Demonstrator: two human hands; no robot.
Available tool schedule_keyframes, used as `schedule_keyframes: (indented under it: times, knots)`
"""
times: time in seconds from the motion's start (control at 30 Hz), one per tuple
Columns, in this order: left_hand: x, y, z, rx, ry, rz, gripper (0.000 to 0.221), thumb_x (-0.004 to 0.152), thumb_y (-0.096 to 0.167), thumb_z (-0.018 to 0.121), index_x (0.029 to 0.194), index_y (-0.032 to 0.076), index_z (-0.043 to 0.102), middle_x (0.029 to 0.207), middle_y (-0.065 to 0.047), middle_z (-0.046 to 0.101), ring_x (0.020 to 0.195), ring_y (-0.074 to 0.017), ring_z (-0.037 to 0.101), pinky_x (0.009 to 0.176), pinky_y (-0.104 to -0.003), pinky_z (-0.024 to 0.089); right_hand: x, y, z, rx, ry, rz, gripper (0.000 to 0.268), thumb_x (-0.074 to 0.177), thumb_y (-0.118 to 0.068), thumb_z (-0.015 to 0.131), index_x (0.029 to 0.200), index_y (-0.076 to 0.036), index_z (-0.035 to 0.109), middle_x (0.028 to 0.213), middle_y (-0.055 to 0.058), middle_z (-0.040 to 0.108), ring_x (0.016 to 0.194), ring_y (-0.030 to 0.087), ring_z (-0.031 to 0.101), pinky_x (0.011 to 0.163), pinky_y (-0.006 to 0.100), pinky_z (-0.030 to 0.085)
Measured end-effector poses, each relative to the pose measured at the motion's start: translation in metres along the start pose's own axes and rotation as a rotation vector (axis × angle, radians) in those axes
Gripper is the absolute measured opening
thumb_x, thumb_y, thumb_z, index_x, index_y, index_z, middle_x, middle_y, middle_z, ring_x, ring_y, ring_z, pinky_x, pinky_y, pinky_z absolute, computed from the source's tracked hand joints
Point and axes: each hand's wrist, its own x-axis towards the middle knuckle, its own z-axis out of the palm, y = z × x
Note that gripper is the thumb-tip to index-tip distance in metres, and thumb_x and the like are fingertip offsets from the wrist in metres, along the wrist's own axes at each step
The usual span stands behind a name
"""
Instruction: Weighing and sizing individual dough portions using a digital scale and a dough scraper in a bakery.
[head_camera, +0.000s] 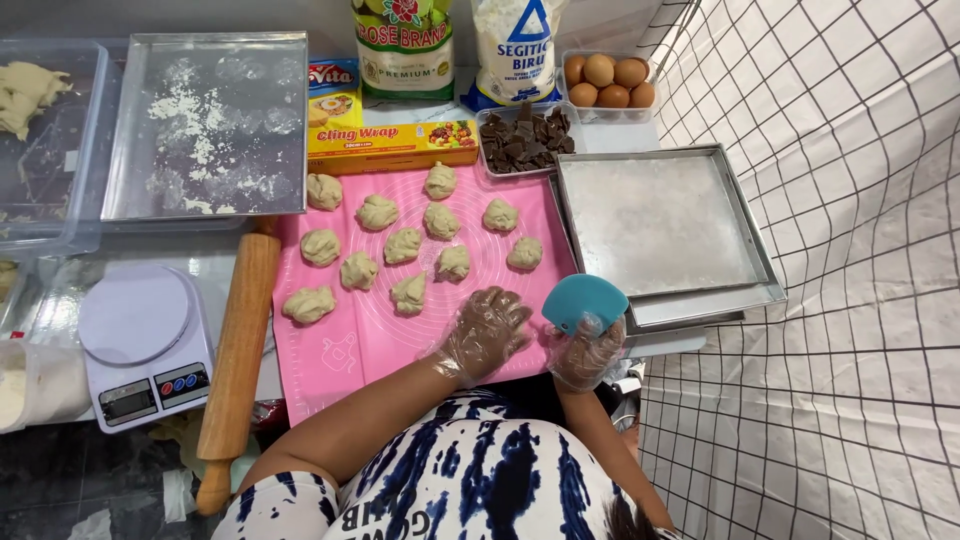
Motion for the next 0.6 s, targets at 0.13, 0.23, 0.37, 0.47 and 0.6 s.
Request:
schedule_keyframes:
  times: [0.13, 0.23, 0.37, 0.47, 0.6]
  knots:
    - [0.002, -0.002, 0.015, 0.009, 0.027, -0.032, 0.044, 0.097, 0.062, 0.045, 0.121, 0.027, 0.057, 0.126, -0.003, 0.057, 0.131, -0.0252, 0.043, 0.110, -0.043, 0.030, -0.013, 0.006, 0.004, 0.034, -0.012, -0.016, 0.047, 0.095, -0.036, 0.071, 0.115, 0.007, 0.073, 0.115, 0.026, 0.072, 0.108, 0.048, 0.067, 0.092, 0.058, 0.058]
    - [0.003, -0.004, 0.026, -0.003, 0.113, -0.065, 0.040, 0.100, 0.059, 0.042, 0.119, 0.028, 0.058, 0.126, -0.003, 0.057, 0.130, -0.0253, 0.043, 0.110, -0.043, 0.029, -0.047, 0.014, 0.010, 0.075, -0.005, -0.009, 0.048, 0.095, -0.038, 0.070, 0.114, 0.006, 0.074, 0.115, 0.025, 0.072, 0.110, 0.048, 0.067, 0.095, 0.060, 0.057]
    - [0.008, -0.004, 0.039, -0.022, 0.476, -0.136, 0.036, 0.095, 0.057, 0.055, 0.112, 0.026, 0.064, 0.114, -0.001, 0.061, 0.112, -0.0221, 0.053, 0.098, -0.038, 0.041, 0.000, -0.001, 0.002, 0.040, -0.048, 0.013, 0.049, 0.095, -0.039, 0.071, 0.116, 0.005, 0.073, 0.117, 0.027, 0.071, 0.110, 0.051, 0.066, 0.092, 0.060, 0.057]
    - [0.015, -0.003, 0.048, -0.040, 0.751, -0.184, 0.034, 0.092, 0.056, 0.065, 0.106, 0.025, 0.069, 0.106, 0.001, 0.065, 0.099, -0.0198, 0.061, 0.089, -0.034, 0.050, 0.003, -0.004, 0.001, 0.014, -0.063, 0.010, 0.050, 0.094, -0.040, 0.070, 0.117, 0.004, 0.074, 0.119, 0.028, 0.070, 0.112, 0.051, 0.066, 0.093, 0.060, 0.057]
    - [0.015, -0.012, 0.055, -0.056, 1.027, -0.234, 0.033, 0.089, 0.054, 0.075, 0.101, 0.024, 0.074, 0.097, 0.002, 0.069, 0.086, -0.0174, 0.069, 0.079, -0.031, 0.059, 0.005, -0.004, 0.002, 0.008, -0.072, 0.021, 0.051, 0.094, -0.041, 0.069, 0.120, 0.002, 0.073, 0.122, 0.029, 0.069, 0.111, 0.051, 0.066, 0.092, 0.060, 0.057]
